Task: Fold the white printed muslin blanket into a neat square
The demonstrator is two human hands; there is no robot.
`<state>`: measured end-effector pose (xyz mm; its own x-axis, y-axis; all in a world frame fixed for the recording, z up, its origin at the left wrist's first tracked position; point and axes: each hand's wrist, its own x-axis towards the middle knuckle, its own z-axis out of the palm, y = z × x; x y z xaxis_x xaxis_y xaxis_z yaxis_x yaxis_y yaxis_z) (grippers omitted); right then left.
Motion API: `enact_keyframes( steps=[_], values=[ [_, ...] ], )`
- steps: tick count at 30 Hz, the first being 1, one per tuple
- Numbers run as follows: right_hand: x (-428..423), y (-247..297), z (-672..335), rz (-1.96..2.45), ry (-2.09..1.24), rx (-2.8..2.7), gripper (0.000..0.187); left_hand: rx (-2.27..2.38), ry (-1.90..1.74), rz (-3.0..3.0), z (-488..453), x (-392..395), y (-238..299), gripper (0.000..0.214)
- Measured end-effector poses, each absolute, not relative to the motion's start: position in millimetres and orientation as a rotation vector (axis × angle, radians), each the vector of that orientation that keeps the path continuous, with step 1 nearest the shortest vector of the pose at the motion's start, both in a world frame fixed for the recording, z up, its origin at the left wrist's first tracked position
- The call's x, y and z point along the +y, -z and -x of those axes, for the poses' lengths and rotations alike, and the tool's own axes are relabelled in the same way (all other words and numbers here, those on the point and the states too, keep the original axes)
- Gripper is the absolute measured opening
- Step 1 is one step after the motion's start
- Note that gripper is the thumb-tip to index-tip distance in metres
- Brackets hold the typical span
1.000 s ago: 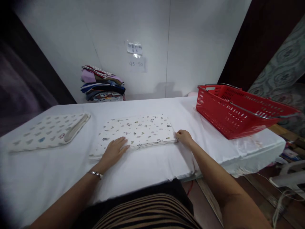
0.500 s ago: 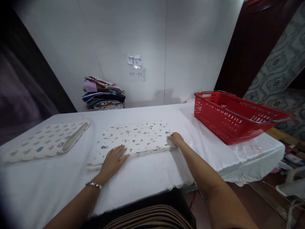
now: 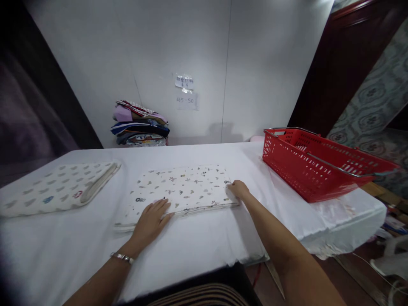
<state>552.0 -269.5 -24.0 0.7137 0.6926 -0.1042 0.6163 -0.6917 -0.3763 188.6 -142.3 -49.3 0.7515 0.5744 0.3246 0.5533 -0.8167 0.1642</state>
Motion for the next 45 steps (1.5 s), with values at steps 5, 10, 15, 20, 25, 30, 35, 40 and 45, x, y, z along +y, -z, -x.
enact_keyframes(
  steps=[5,10,15,20,25,30,35,40,45],
  values=[
    [-239.1,17.4,-559.9,2.631,-0.340,-1.020,0.034,0.936,-0.526,-2.908,-188.2,-141.4,49.7,0.047],
    [-227.4,21.1,-554.4,2.663,-0.240,-0.996,0.031,0.920,-0.549,-2.897,-187.1,-140.1,51.5,0.046],
    [-232.5,28.4,-546.0,2.688,-0.149,-1.007,0.034,0.900,-0.576,-2.868,-185.9,-139.9,51.7,0.045],
    [-239.3,25.8,-550.3,2.695,-0.161,-1.016,0.041,0.878,-0.586,-2.859,-185.6,-139.2,53.2,0.045],
    [-260.7,25.3,-555.6,2.700,-0.239,-0.993,0.055,0.875,-0.551,-2.856,-186.5,-140.7,51.7,0.046],
    [-280.7,27.9,-547.0,2.668,-0.285,-1.001,0.056,0.874,-0.515,-2.839,-188.1,-141.6,49.1,0.045],
    [-286.0,28.0,-537.9,2.718,-0.261,-1.032,0.050,0.838,-0.506,-2.854,-187.2,-141.8,46.3,0.045],
    [-293.4,24.3,-540.2,2.700,-0.268,-0.992,0.057,0.840,-0.483,-2.849,-186.5,-143.1,43.9,0.043],
    [-311.1,22.9,-536.7,2.698,-0.312,-1.002,0.059,0.851,-0.454,-2.854,-187.8,-145.0,42.2,0.043]
  ],
)
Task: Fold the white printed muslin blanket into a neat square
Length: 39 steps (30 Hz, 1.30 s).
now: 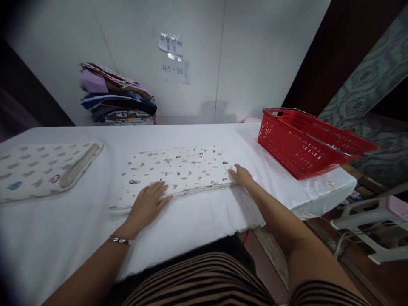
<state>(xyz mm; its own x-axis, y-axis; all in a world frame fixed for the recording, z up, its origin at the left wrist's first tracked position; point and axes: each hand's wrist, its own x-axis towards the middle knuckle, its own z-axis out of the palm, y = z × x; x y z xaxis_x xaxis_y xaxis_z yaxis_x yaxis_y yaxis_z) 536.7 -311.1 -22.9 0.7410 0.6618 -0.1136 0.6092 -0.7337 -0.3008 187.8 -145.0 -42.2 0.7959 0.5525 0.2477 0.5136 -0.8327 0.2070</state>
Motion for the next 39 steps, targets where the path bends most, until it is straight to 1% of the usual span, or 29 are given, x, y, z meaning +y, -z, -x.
enact_keyframes(
  steps=[4,6,9,11,18,25,29,31,34,36,39],
  values=[
    [-323.7,23.1,-529.5,2.646,-0.231,-1.088,0.053,0.853,-0.442,-2.862,-187.3,-145.8,40.8,0.043],
    [-328.1,23.2,-528.7,2.561,-0.218,-1.018,0.049,0.847,-0.452,-2.878,-186.3,-145.6,41.1,0.044],
    [-334.3,24.8,-530.3,2.386,-0.336,-0.827,0.046,0.839,-0.497,-2.882,-184.9,-144.8,43.0,0.044],
    [-338.1,26.4,-530.9,2.312,-0.382,-0.796,0.046,0.833,-0.526,-2.879,-184.5,-144.2,44.6,0.042],
    [-334.2,26.5,-529.3,2.453,-0.338,-0.958,0.050,0.788,-0.638,-2.882,-185.0,-144.1,48.2,0.037],
    [-332.4,34.2,-535.2,2.418,-0.250,-0.989,0.040,0.753,-0.612,-2.925,-182.5,-142.7,50.9,0.036],
    [-340.9,38.1,-534.7,2.376,-0.248,-1.041,0.042,0.754,-0.609,-2.922,-181.6,-141.8,52.5,0.035],
    [-347.0,37.0,-533.2,2.345,-0.191,-1.050,0.043,0.750,-0.623,-2.915,-181.1,-141.7,53.4,0.035],
    [-357.3,33.9,-527.4,2.271,-0.003,-1.138,0.033,0.729,-0.663,-2.899,-180.2,-141.9,54.4,0.035],
    [-362.3,32.8,-521.2,2.187,0.082,-1.302,0.025,0.713,-0.688,-2.899,-179.9,-142.6,53.9,0.034],
    [-363.2,34.7,-512.4,2.029,0.183,-1.591,0.022,0.702,-0.712,-2.889,-180.0,-144.5,50.3,0.028]
  ],
)
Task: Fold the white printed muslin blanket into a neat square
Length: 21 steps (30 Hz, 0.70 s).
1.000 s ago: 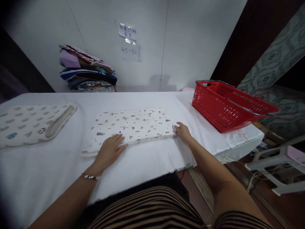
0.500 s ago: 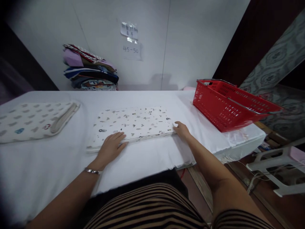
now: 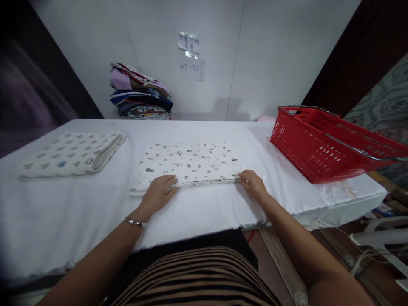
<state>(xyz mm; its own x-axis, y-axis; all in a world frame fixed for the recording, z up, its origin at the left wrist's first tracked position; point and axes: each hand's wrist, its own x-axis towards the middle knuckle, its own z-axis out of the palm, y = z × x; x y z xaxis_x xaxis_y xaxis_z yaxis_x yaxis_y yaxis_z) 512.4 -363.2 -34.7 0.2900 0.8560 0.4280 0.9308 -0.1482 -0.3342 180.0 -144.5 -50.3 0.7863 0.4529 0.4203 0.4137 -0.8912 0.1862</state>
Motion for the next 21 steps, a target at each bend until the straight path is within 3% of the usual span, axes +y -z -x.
enact_keyframes(
  steps=[9,21],
  values=[
    [-341.7,38.7,-508.8,1.955,0.331,-1.969,0.025,0.716,-0.663,-2.856,-180.6,-152.7,37.8,0.017],
    [-320.2,44.1,-490.1,1.832,0.195,-2.045,0.027,0.503,-0.460,-2.950,-234.4,-174.4,24.9,0.015]
  ],
)
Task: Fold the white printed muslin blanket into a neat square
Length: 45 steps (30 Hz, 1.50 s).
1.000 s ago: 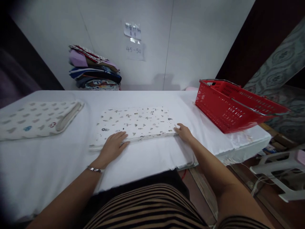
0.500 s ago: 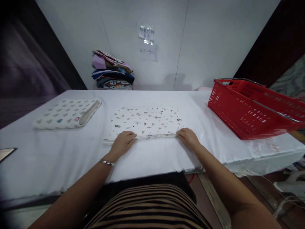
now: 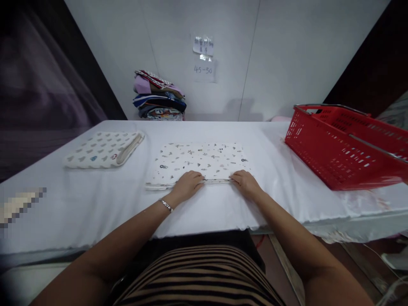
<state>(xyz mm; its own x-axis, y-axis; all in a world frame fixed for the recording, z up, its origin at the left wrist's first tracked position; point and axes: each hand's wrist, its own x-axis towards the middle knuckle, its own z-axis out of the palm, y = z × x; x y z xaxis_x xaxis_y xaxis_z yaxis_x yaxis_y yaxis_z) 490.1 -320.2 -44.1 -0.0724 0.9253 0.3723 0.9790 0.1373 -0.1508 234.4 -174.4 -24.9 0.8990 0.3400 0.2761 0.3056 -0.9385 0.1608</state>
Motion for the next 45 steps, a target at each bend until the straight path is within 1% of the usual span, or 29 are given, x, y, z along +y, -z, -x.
enact_keyframes(
  steps=[6,12,22,25,34,40,45],
  values=[
    [-330.2,43.3,-500.6,1.847,0.161,-2.025,0.029,0.473,-0.441,-2.984,-254.9,-180.7,27.1,0.013],
    [-322.0,41.2,-491.7,1.840,0.144,-2.008,0.028,0.481,-0.475,-2.975,-261.1,-179.2,31.4,0.014],
    [-311.0,34.8,-485.0,1.796,0.099,-2.056,0.027,0.535,-0.516,-2.882,-266.2,-179.0,30.4,0.025],
    [-308.5,31.3,-484.1,1.824,0.094,-2.090,0.026,0.536,-0.502,-2.865,-269.6,-179.3,29.4,0.024],
    [-306.4,27.4,-482.6,1.880,0.197,-2.241,0.028,0.532,-0.482,-2.857,-277.4,-179.5,29.2,0.021],
    [-308.0,28.7,-479.3,1.975,0.253,-2.205,0.029,0.526,-0.433,-2.888,-279.8,-180.2,24.0,0.030],
    [-306.9,30.0,-481.1,1.920,0.210,-2.228,0.025,0.571,-0.375,-2.923,-281.9,-181.3,20.1,0.032]
  ],
)
